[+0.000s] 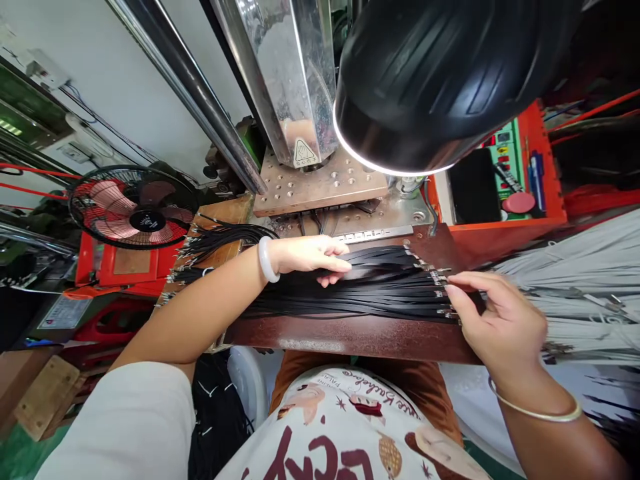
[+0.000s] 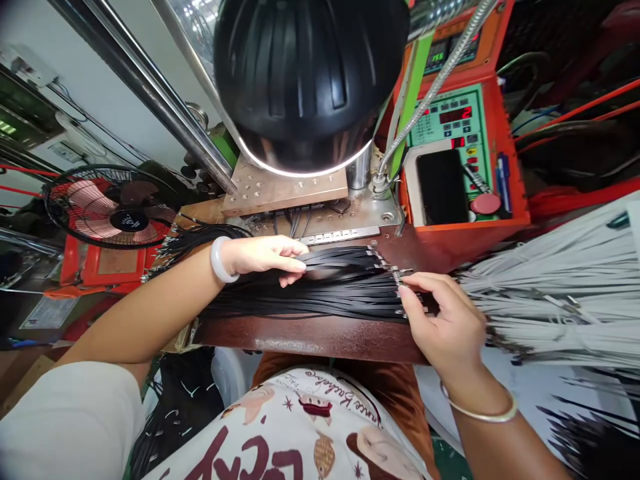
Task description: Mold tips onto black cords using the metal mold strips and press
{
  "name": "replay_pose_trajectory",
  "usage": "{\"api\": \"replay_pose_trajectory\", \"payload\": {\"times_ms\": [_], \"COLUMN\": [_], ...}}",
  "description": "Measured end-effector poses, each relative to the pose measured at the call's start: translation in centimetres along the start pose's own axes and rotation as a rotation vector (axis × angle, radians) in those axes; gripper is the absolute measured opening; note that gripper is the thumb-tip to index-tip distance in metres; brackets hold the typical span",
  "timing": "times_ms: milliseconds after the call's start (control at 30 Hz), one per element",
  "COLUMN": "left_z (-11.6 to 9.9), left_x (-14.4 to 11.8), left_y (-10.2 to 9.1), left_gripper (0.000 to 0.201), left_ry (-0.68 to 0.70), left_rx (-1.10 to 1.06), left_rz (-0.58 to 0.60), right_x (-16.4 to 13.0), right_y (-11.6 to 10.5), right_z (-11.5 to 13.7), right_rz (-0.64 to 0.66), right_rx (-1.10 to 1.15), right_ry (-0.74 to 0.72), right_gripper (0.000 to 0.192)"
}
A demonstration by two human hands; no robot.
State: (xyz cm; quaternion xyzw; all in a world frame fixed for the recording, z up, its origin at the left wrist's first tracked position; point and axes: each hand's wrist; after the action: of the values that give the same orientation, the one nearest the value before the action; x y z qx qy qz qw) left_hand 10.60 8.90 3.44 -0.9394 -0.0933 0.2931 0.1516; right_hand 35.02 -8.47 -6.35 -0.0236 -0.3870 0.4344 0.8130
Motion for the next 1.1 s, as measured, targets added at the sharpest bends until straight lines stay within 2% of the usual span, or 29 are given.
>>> {"api": "replay_pose_trajectory", "payload": {"times_ms": [67, 200, 267, 367, 433, 567, 700, 767, 833, 900, 967, 1000, 1033, 1100], "left_z": [0.1, 0.9, 1.0, 0.8, 0.7, 1.1, 1.1, 0.7, 0.0, -0.5, -0.7, -0.5, -0.3, 0.4], "left_x": [1.3, 4.0, 4.6, 4.5, 4.5, 5.1, 5.4, 5.3, 5.3, 5.1, 4.6, 4.1, 3.5, 1.9], "left_y": [-0.2, -0.1, -0.1, -0.3, -0.2, 0.0, -0.1, 0.0, 0.2, 0.5, 0.7, 0.6, 0.4, -0.2], "left_gripper": [0.034, 0.03, 0.027, 0.03, 0.032, 0.035, 0.025, 0.021, 0.02, 0.021, 0.022, 0.022, 0.023, 0.032], "left_ry": [0.011, -0.115, -0.103, 0.002, 0.008, -0.068, -0.021, 0.0, -0.008, -0.009, 0.047, 0.102, 0.168, 0.302], "left_rx": [-0.111, -0.247, -0.25, -0.167, -0.192, -0.318, -0.186, -0.108, -0.115, -0.149, -0.106, -0.035, 0.073, 0.368], "left_rz": [0.078, 0.167, 0.106, -0.022, 0.007, 0.104, -0.047, -0.109, -0.068, 0.006, 0.018, -0.052, -0.179, -0.522], "right_x": [0.0, -0.2, -0.2, -0.2, -0.1, -0.3, -0.4, 0.3, 1.9, 3.9, 5.8, 6.6, 7.3, 8.1], "right_y": [0.0, 0.0, 0.0, 0.0, 0.1, -0.1, -0.4, -0.3, 0.3, 1.5, 2.9, 3.5, 4.1, 5.0], "right_z": [0.1, 0.2, 0.2, 0.2, 0.2, 0.1, 0.1, 0.7, 1.5, 2.4, 2.8, 2.7, 2.5, 1.8], "right_rz": [-0.001, -0.002, 0.003, 0.022, 0.031, 0.049, 0.031, 0.03, 0.118, 0.316, 0.536, 0.616, 0.662, 0.644], "right_rx": [-0.001, 0.02, 0.024, 0.032, 0.03, 0.025, 0.032, 0.006, -0.096, -0.258, -0.419, -0.486, -0.535, -0.529], "right_ry": [0.0, 0.002, 0.0, 0.007, 0.013, 0.013, 0.01, -0.044, -0.174, -0.329, -0.409, -0.408, -0.396, -0.375], "right_gripper": [0.007, 0.009, 0.01, 0.01, 0.01, 0.01, 0.011, 0.016, 0.028, 0.041, 0.036, 0.031, 0.031, 0.033]}}
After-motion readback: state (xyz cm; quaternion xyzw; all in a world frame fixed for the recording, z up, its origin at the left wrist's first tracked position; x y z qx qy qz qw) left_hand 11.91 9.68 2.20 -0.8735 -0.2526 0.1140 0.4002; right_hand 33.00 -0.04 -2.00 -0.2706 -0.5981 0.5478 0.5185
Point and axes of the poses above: each hand's wrist, its own x-axis towards the middle knuckle, its own y-axis out of the palm, z = x × y, and after that the axes turned 8 degrees about x, right-handed
